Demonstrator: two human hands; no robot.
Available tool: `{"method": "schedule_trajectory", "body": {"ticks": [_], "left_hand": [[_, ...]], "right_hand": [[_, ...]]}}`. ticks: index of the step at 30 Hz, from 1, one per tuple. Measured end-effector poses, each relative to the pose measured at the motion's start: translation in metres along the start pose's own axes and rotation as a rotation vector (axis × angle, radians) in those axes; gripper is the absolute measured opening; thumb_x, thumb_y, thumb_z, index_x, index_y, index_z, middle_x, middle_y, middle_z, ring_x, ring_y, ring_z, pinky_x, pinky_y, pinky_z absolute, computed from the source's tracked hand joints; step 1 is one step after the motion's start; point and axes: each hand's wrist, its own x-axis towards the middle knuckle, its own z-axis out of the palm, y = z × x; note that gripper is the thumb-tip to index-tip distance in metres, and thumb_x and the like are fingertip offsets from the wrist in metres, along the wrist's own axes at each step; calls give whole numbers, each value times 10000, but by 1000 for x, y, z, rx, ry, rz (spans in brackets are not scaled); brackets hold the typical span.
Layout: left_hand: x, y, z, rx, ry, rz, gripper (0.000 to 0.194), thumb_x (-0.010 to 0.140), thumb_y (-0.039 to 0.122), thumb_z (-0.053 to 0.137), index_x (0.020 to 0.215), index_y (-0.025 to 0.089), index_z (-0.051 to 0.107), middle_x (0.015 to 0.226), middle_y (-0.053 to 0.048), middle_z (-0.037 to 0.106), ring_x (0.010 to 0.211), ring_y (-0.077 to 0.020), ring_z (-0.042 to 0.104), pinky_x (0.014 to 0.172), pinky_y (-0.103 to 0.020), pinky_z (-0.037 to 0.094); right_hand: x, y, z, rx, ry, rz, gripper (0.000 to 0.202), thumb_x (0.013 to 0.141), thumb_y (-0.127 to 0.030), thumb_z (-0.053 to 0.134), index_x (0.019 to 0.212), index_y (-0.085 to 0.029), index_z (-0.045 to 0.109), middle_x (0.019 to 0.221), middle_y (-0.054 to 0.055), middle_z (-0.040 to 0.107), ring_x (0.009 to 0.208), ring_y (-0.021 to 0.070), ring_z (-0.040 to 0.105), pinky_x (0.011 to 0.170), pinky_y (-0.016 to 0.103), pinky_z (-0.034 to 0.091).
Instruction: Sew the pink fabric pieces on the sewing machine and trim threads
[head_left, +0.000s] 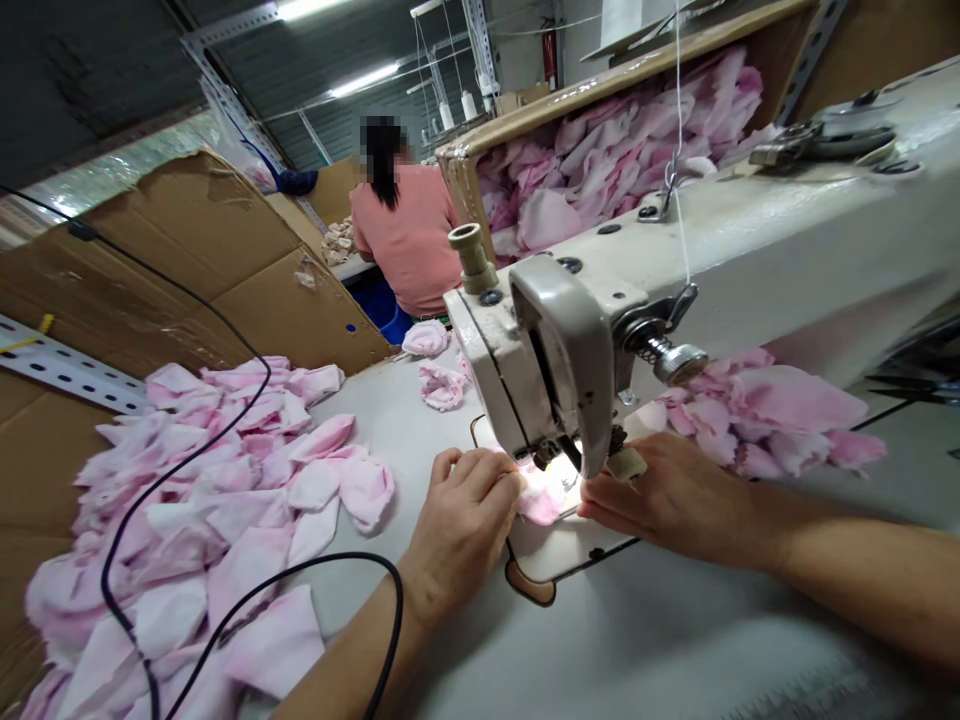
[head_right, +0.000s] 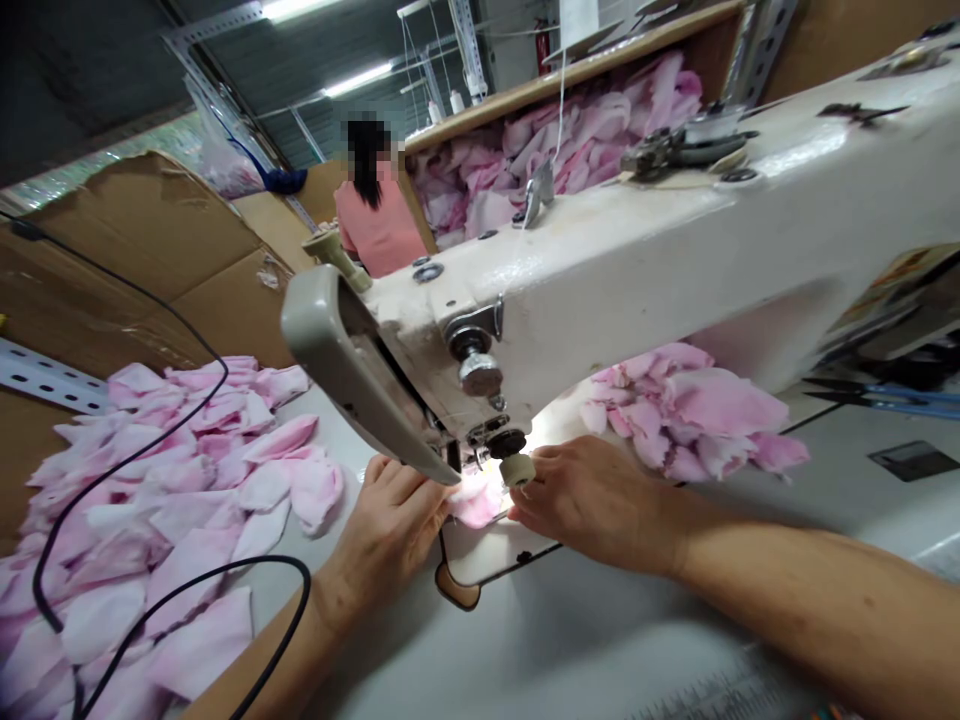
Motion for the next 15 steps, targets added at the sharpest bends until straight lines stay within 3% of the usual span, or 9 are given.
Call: {"method": "schedule_trajectory", "body": {"ticks": [4,8,15], "left_hand": [[-2,4,7,-103,-75,90,165,920,79,470,888,198,579,1034,-13,695,875,-164,596,874,-357,304],[-3,5,9,-141,-122,39,190,966,129,435,900,208,595,956,-8,692,868,-156,590,827,-335,344],[-2,13,15,-160,-53,21,177,990,205,445,1022,205,618,919,-38,674,903,-191,592,835,-346,446]], "right_hand": [[0,0,0,3,-17,4,359,1000,-223,416,656,-190,511,593,-13,539,531,120,423,534,322,158],[-1,1,-1,15,-16,5,347,1002,-221,406,670,-191,502,593,-16,540,519,115,424,526,318,157],[0,5,-5,148,-65,68,292,972,-210,433,692,-197,514,608,-30,540,526,112,430,520,296,211]]}}
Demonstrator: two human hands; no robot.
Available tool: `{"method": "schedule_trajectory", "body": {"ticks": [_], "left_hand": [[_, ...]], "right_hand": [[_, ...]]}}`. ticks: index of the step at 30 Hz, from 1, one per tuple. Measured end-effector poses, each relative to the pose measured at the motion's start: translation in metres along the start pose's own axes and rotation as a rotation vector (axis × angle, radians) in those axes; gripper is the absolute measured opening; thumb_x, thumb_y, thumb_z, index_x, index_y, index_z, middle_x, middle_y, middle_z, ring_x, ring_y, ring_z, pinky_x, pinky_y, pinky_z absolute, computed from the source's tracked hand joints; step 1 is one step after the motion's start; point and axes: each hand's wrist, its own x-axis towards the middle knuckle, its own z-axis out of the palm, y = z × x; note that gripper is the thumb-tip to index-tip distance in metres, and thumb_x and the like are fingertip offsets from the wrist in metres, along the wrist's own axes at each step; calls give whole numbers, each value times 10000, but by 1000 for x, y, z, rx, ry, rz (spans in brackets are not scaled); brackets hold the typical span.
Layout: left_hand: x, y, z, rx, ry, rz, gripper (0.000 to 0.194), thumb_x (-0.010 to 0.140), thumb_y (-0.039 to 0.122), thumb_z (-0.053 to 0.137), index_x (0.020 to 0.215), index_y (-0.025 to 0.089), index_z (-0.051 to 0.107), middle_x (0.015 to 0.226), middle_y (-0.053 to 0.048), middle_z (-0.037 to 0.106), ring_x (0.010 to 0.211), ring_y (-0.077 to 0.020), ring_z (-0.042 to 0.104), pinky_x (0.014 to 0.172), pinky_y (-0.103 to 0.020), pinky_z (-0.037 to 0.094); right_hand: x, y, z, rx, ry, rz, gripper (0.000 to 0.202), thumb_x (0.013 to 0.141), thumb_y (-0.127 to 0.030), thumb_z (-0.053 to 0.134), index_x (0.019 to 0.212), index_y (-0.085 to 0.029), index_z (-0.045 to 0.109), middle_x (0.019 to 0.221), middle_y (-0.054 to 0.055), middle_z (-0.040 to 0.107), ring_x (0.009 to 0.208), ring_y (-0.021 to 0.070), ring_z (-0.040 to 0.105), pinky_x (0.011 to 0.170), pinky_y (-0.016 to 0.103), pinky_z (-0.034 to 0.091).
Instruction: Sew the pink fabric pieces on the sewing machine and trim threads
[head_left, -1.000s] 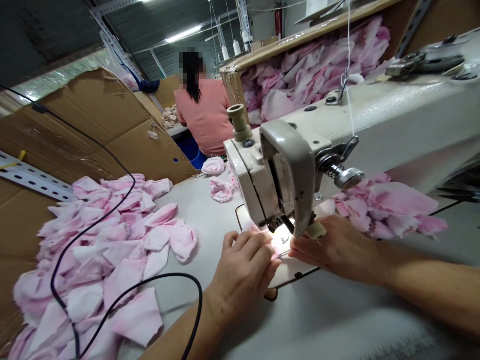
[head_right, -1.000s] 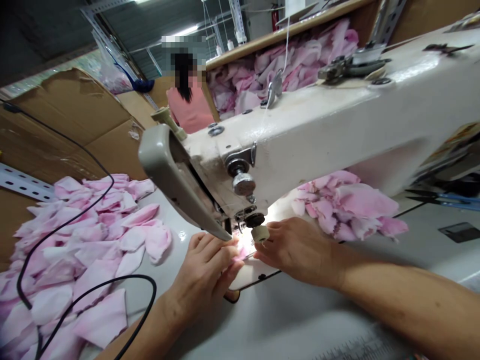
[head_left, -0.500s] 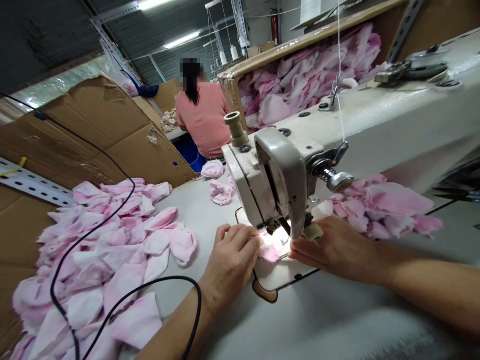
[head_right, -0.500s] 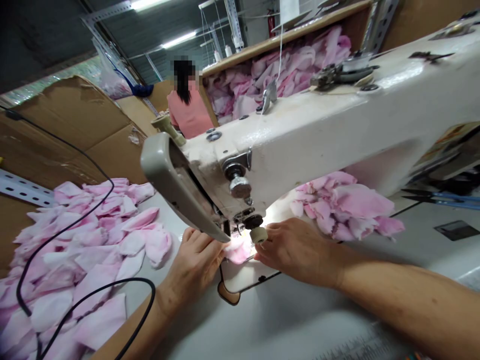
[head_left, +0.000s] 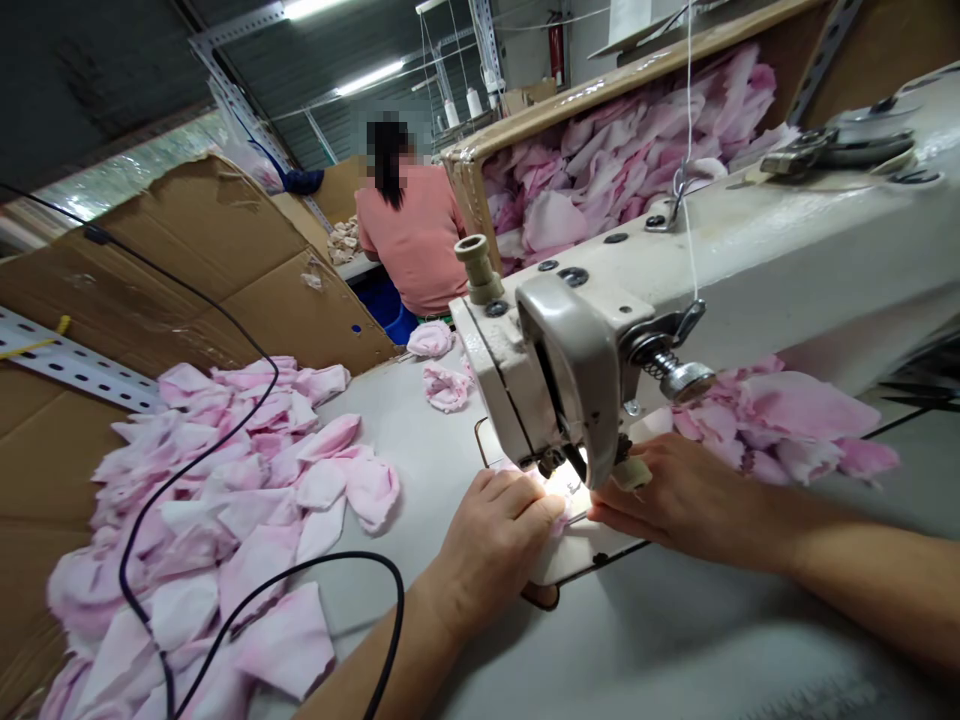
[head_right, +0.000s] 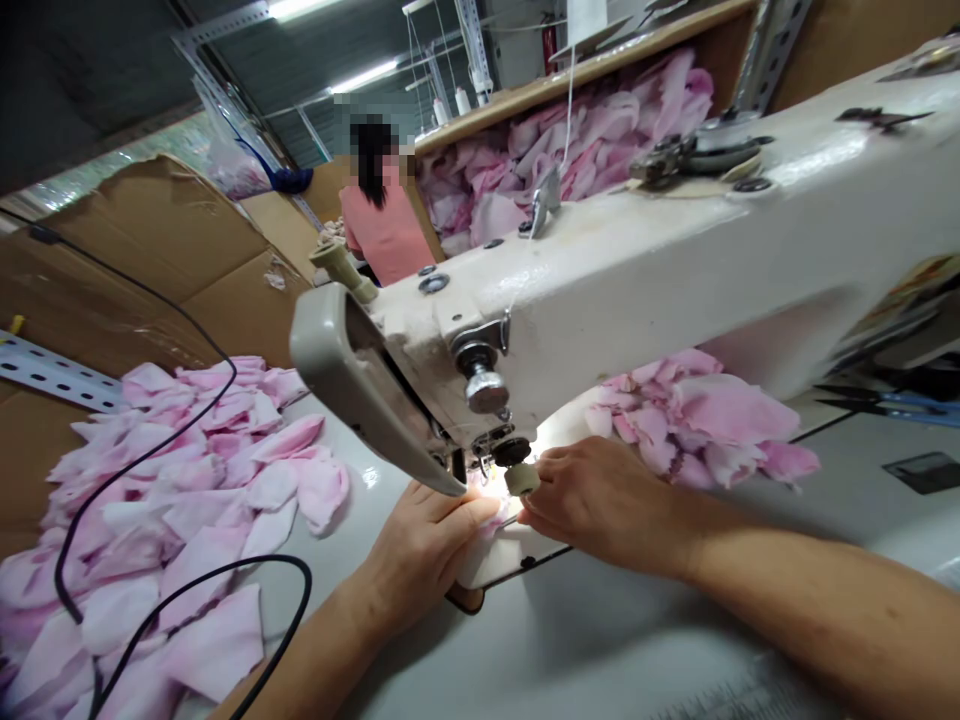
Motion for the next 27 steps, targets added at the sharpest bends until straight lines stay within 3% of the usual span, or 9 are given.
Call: {"method": "schedule_trajectory", "body": {"ticks": [10,15,18,20,24,27], "left_hand": [[0,1,5,55,22,-14,194,988,198,426,1030,208,615,1005,-50,680,907,-190,603,802,-341,476],[-5,-5,8,82,-5,-4,160,903,229,557,1054,218,609,1013,-45,678,866,-204,594,776,-350,455],[-5,-8,10,100,1,20,159,890,181,558,1038,212,608,1005,-42,671,913,-215,592,785,-351,457],[-4,-8,10,117,29,37,177,913,135,512,1039,211,611,1004,-42,672,947,-214,591,795,-346,462],[-2,-8,10,135,75,58,196,960,142,451,1038,210,617,1000,-44,675,944,-208,593,794,-344,471],[0,-6,9,132,90,61,207,985,161,418,1007,200,621,994,-41,678,935,-208,596,801,-350,469]], "right_hand": [[-1,6,-3,1,-47,-13,326,980,-233,452,674,-189,554,598,-22,551,529,114,453,524,287,217],[6,2,-12,-9,-228,55,294,967,-267,512,699,-178,597,694,4,632,608,127,530,555,272,288],[10,3,-33,-4,-328,80,235,953,-295,549,767,-182,637,760,19,670,682,154,582,587,278,326],[6,10,-53,-17,-323,147,244,956,-307,540,765,-186,635,755,22,665,687,161,587,605,282,348],[-27,34,-94,-84,-234,346,247,964,-324,499,799,-204,639,762,38,658,673,173,588,612,294,379],[-59,46,-111,-198,-218,489,292,948,-389,526,739,-207,618,634,23,605,541,163,538,546,306,349]]}}
